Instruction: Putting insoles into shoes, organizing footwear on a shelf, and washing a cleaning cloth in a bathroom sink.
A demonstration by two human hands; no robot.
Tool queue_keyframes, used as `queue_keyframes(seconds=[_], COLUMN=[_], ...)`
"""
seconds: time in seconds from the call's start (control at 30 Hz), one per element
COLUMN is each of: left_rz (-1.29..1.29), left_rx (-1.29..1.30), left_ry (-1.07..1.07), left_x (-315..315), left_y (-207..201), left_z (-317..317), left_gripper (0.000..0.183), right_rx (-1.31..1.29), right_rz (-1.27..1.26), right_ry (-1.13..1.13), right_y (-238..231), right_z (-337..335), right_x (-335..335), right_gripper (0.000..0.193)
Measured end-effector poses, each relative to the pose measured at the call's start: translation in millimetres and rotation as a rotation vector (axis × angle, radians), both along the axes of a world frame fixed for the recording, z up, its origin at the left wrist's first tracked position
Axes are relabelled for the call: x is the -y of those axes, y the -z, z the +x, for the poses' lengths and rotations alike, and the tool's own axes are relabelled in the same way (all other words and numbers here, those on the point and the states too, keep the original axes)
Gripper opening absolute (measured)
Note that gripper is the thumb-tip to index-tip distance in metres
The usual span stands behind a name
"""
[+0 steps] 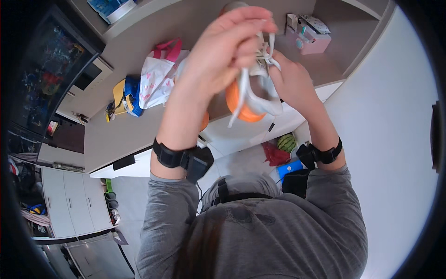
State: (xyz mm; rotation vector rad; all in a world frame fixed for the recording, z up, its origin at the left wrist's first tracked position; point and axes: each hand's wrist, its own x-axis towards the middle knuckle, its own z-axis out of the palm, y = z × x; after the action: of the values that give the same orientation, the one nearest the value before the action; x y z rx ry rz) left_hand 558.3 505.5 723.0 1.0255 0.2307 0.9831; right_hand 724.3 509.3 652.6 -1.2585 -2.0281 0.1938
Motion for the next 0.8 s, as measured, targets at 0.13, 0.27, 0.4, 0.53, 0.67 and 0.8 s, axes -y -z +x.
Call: queue_keyframes(seconds=[0.13, 0.27, 0.4, 0.53, 0.67, 0.8], left_rz=[0.926, 0.696, 0.807, 1.016, 1.013, 0.997], left_rx=[-0.671, -1.373, -1.543, -1.194, -1.248, -1.167], left_ry=[-1.135, -1.346, -1.174, -1.066, -1.103, -1.017], left_x=[-64, -49, -20, -5, -19, -16], left_y=[41, 61, 82, 80, 111, 127], left_z=[-59, -97, -98, -48, -46, -52], left_gripper=[0.013, 0.014, 0.016, 0.018, 0.021, 0.020], right_rx=[0.063, 0.181, 0.132, 0.203, 0.239, 0.133], right_rz=[0.071, 0.066, 0.182, 0.260, 0.320, 0.353], right_ry=[0.000, 0.104, 0.112, 0.111, 0.097, 0.092], right_y=[6, 47, 65, 71, 79, 102], right_z=[-16, -22, -35, -55, -72, -76], right_x=[-6, -21, -28, -34, -33, -37], right_gripper=[0.040, 0.047, 0.053, 0.056, 0.057, 0.058])
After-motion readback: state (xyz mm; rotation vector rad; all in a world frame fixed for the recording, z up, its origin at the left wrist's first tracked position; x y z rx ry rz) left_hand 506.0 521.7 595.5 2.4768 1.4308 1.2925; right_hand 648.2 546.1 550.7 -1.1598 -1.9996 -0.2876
